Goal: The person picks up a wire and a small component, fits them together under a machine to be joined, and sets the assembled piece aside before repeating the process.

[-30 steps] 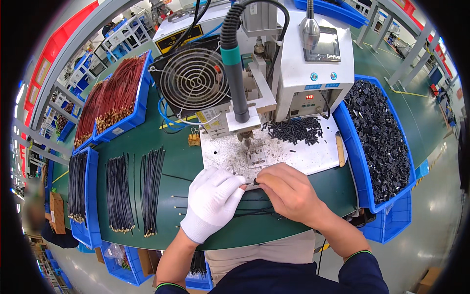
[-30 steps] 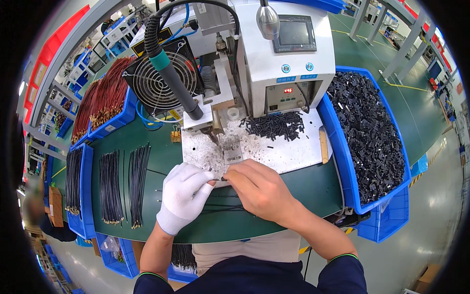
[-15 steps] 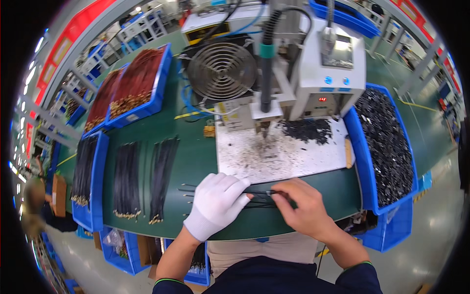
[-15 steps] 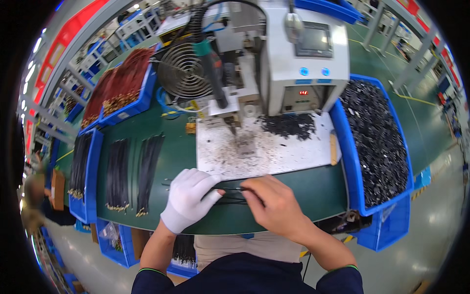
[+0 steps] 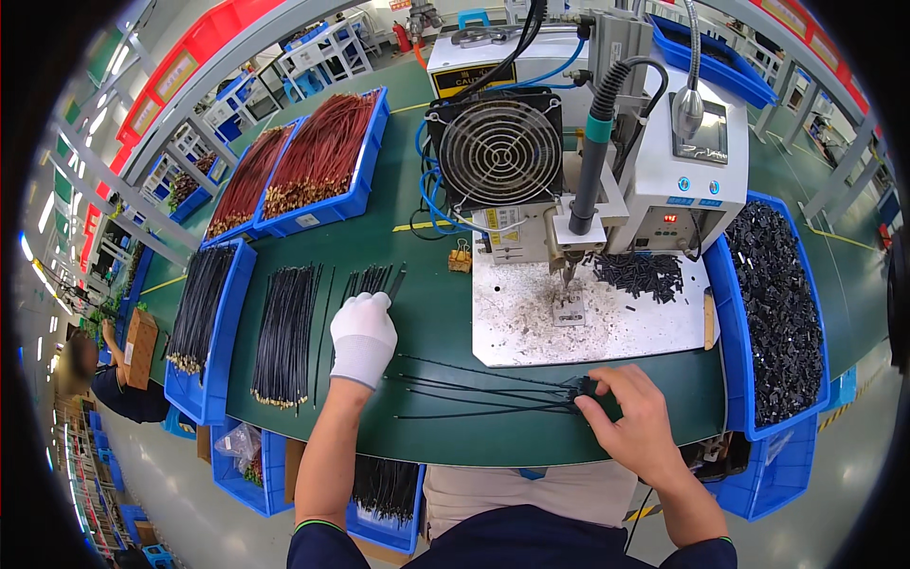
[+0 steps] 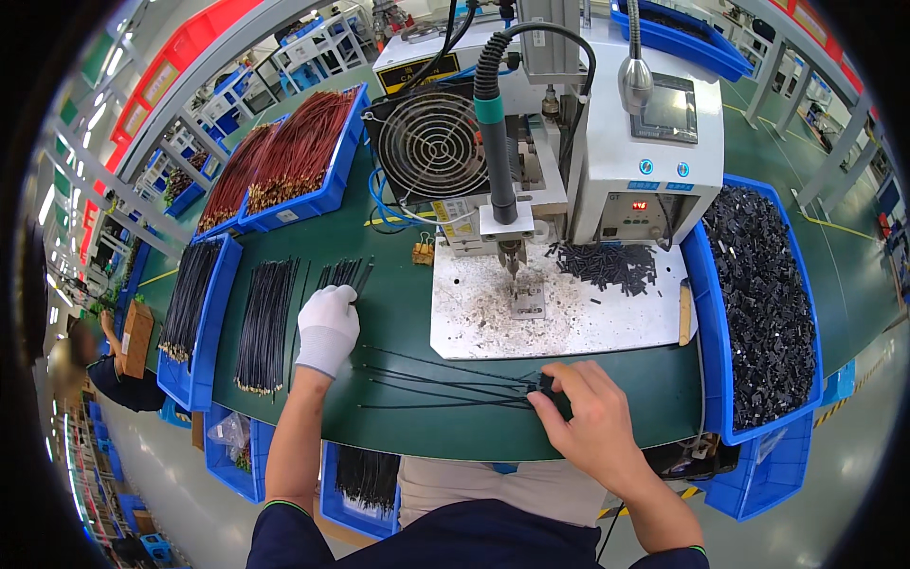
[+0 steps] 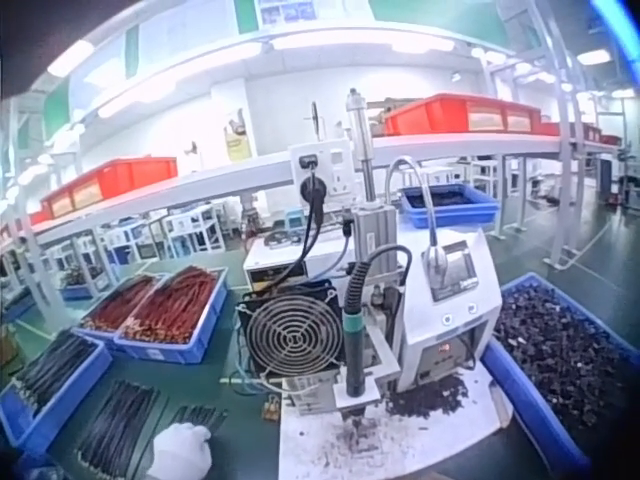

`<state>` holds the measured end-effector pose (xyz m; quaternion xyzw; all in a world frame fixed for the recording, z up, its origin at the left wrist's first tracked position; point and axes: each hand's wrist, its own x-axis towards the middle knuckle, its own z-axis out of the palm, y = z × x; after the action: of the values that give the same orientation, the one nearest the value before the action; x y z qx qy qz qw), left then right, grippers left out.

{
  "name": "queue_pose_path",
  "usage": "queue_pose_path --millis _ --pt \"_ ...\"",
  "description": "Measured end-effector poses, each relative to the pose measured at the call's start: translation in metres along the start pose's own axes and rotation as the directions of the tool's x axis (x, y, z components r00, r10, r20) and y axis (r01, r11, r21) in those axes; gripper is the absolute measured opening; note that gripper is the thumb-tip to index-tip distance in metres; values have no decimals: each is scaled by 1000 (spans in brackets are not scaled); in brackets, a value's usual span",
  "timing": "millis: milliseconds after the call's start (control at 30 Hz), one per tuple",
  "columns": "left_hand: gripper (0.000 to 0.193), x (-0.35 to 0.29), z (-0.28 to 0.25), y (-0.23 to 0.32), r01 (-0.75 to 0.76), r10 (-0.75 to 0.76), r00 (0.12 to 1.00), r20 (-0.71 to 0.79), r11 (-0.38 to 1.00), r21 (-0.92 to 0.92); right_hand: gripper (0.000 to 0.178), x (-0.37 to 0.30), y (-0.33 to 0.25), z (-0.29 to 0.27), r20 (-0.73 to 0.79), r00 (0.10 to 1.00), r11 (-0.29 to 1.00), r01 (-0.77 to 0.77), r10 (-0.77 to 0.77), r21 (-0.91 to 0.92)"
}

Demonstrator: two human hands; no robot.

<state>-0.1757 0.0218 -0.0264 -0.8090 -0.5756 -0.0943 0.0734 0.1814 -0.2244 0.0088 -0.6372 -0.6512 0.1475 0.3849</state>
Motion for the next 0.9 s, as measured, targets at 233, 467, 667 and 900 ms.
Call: queue_pose_path --millis 233,467,667,900 --pt "12 2 -11 15 5 -3 1000 26 996 -89 29 0 0 4 10 1000 998 28 -28 52" --pt "19 6 -1 12 21 -3 992 125 989 -143 25 1 -4 3 10 999 996 52 -53 73" --pt "22 3 -15 7 -101 110 994 10 935 -341 27 4 0 0 -7 999 996 47 -47 74" --pt "28 -25 -105 93 -435 471 881 -44 770 -467 26 32 -4 6 -40 999 959 24 -13 282"
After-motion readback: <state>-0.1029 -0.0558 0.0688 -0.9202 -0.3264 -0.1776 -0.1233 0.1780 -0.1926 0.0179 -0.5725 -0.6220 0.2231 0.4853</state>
